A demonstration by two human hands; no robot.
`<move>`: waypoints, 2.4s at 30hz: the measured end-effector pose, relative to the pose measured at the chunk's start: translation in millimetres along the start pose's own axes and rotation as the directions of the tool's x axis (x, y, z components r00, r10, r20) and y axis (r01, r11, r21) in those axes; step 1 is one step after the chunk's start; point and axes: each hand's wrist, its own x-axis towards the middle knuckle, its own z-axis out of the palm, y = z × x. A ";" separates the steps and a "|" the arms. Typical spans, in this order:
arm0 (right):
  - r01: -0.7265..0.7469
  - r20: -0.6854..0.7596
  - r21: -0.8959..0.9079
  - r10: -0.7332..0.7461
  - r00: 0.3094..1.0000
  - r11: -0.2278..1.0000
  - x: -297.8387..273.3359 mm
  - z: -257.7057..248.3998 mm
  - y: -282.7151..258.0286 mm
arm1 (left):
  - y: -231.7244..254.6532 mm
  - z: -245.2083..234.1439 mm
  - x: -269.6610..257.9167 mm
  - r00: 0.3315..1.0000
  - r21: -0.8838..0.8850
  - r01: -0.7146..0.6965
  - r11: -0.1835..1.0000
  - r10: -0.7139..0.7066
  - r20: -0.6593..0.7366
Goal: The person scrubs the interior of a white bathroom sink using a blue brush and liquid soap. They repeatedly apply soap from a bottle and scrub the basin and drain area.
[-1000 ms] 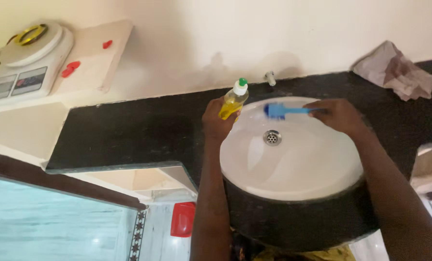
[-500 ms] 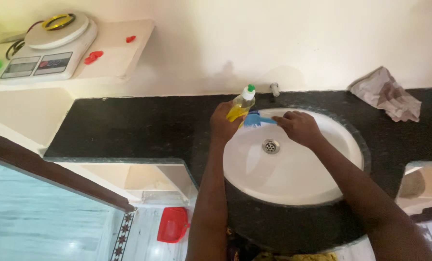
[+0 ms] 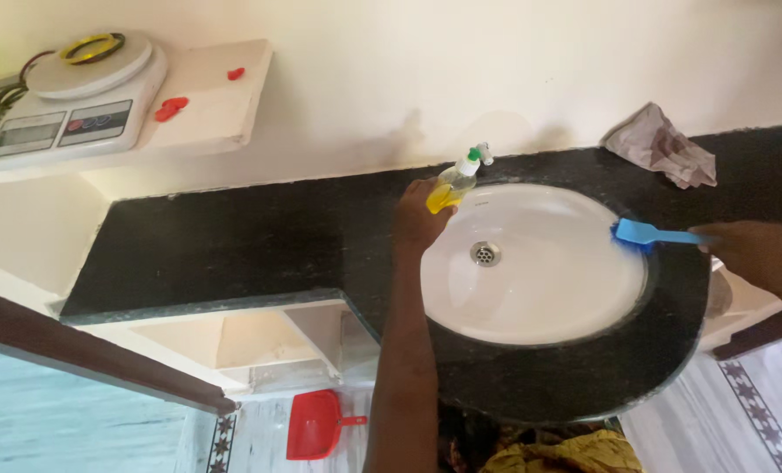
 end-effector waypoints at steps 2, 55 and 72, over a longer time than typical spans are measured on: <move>-0.058 0.012 0.054 0.058 0.998 0.997 9.3 -19.4 -26.5 | -0.5 -2.4 -1.0 0.998 -0.028 -0.002 1.000 0.000 -0.068; 0.402 -0.202 0.526 -0.349 0.915 0.749 70.4 -130.1 -290.7 | -8.8 -35.6 2.2 0.886 0.021 0.062 0.998 -0.045 -0.461; -0.040 0.256 0.916 -0.505 0.824 0.398 69.8 -28.1 -310.0 | -8.1 -13.1 0.6 0.969 0.077 0.019 0.997 0.000 -0.247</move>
